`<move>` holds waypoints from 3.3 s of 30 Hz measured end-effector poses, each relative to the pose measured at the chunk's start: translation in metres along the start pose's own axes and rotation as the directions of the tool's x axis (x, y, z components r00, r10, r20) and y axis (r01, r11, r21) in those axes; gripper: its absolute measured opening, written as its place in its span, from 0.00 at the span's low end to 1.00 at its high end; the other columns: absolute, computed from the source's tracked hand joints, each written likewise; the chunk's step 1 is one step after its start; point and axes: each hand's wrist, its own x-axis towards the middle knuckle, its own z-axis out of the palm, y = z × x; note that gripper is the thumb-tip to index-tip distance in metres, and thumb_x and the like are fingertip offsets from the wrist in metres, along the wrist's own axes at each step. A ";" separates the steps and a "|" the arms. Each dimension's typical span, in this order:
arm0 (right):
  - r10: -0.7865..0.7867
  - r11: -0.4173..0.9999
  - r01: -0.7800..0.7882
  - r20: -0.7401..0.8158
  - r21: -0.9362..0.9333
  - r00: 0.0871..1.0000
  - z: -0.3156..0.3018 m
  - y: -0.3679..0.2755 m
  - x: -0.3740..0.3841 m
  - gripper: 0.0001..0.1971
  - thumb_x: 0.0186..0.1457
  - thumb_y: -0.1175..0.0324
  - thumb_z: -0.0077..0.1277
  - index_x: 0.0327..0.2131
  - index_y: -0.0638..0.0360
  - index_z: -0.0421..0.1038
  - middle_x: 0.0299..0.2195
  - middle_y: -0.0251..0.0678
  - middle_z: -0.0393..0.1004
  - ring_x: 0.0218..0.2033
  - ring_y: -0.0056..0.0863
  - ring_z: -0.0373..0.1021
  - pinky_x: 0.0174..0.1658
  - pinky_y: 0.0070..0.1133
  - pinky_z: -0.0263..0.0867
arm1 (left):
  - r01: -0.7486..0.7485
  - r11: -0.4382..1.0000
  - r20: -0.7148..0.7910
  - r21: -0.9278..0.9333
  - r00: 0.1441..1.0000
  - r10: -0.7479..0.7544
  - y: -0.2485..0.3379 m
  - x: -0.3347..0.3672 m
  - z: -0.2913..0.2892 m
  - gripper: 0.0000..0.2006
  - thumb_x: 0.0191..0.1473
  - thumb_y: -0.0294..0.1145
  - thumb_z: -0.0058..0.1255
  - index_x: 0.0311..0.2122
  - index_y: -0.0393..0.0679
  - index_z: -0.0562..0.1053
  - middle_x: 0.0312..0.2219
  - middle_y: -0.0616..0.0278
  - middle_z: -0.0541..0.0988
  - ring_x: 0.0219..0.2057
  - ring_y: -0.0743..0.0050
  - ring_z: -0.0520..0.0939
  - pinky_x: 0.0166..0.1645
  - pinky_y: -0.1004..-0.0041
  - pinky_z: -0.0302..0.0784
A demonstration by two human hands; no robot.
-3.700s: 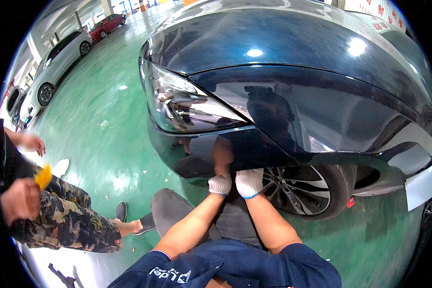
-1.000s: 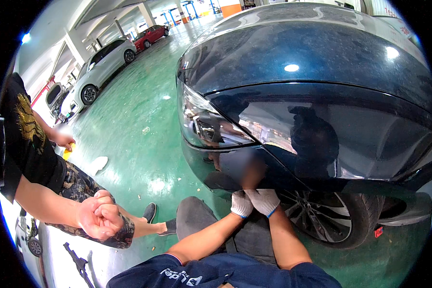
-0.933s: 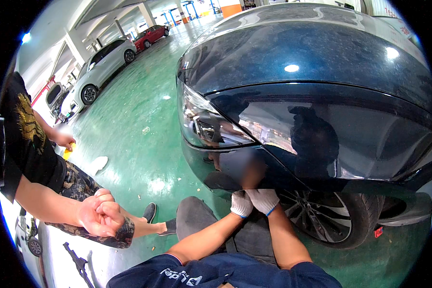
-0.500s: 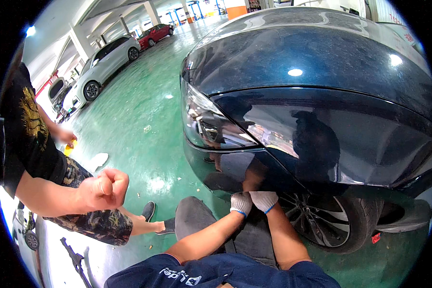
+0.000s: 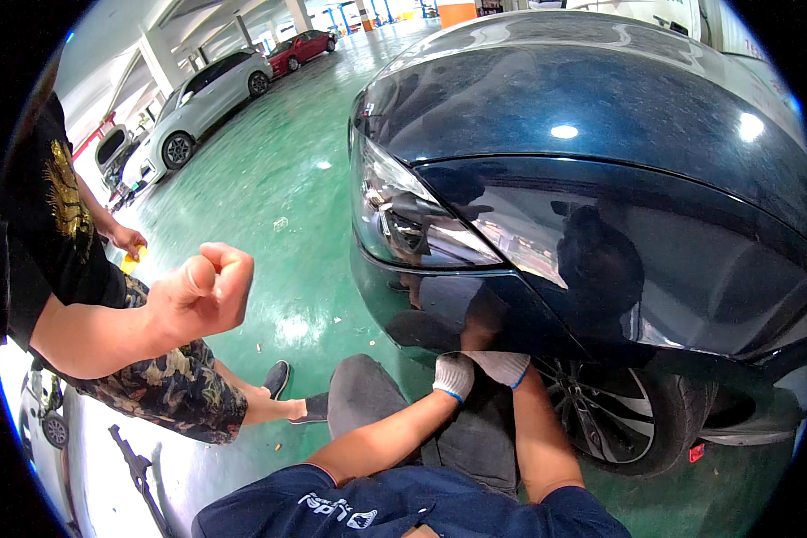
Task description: The person compares a white rectangular template against the front bumper of a dark car to check alignment. They then put on gloves and use a screwdriver to remove screws from the lower section of the bumper near the wheel arch, detaching a plastic trim piece.
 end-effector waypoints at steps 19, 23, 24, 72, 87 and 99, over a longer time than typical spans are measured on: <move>0.121 0.972 -0.016 0.442 -0.235 0.889 0.031 -0.004 0.011 0.23 0.70 0.54 0.28 0.64 0.33 0.65 0.58 0.42 0.73 0.54 0.45 0.74 0.56 0.41 0.68 | -0.062 0.993 0.141 0.101 0.989 0.048 -0.003 0.001 -0.021 0.09 0.55 0.34 0.48 0.30 0.49 0.81 0.30 0.56 0.84 0.32 0.56 0.85 0.36 0.58 0.75; 0.098 0.982 -0.023 0.403 -0.186 0.910 0.045 0.005 0.006 0.23 0.70 0.54 0.30 0.63 0.30 0.66 0.55 0.40 0.77 0.51 0.44 0.77 0.49 0.41 0.73 | -0.085 0.990 0.067 0.111 0.995 0.078 -0.008 0.003 -0.021 0.11 0.55 0.34 0.48 0.28 0.49 0.81 0.28 0.55 0.84 0.31 0.56 0.85 0.36 0.58 0.75; 0.081 0.983 -0.015 0.358 -0.183 0.930 0.047 0.005 0.005 0.22 0.69 0.53 0.31 0.62 0.28 0.67 0.53 0.39 0.78 0.49 0.43 0.78 0.47 0.41 0.74 | -0.075 0.995 0.009 0.060 0.997 0.075 -0.008 0.004 -0.022 0.11 0.55 0.34 0.48 0.28 0.48 0.81 0.28 0.54 0.84 0.31 0.55 0.85 0.37 0.58 0.75; 0.270 0.940 -0.256 0.031 -0.225 0.962 0.033 -0.061 0.000 0.15 0.59 0.51 0.48 0.32 0.44 0.83 0.36 0.36 0.82 0.36 0.41 0.78 0.39 0.37 0.72 | -0.200 0.959 -0.239 -0.202 0.959 0.150 -0.016 0.005 -0.030 0.14 0.59 0.43 0.48 0.27 0.49 0.79 0.24 0.59 0.82 0.27 0.58 0.84 0.31 0.60 0.75; 0.266 0.964 -0.266 0.064 -0.017 0.962 0.011 -0.046 0.002 0.15 0.61 0.53 0.49 0.39 0.48 0.82 0.38 0.42 0.82 0.39 0.45 0.78 0.42 0.37 0.72 | -0.046 0.576 -0.147 -0.816 0.981 -0.130 -0.025 0.010 0.013 0.09 0.55 0.33 0.51 0.25 0.44 0.78 0.23 0.53 0.81 0.28 0.52 0.83 0.33 0.58 0.77; 0.215 0.977 -0.215 -0.057 -0.003 0.975 0.009 -0.061 -0.002 0.18 0.57 0.48 0.52 0.31 0.51 0.83 0.32 0.45 0.81 0.34 0.48 0.77 0.41 0.37 0.72 | -0.192 0.955 -0.189 -0.227 0.970 0.150 -0.014 0.006 -0.044 0.11 0.60 0.39 0.49 0.36 0.46 0.79 0.31 0.54 0.82 0.33 0.54 0.83 0.37 0.59 0.76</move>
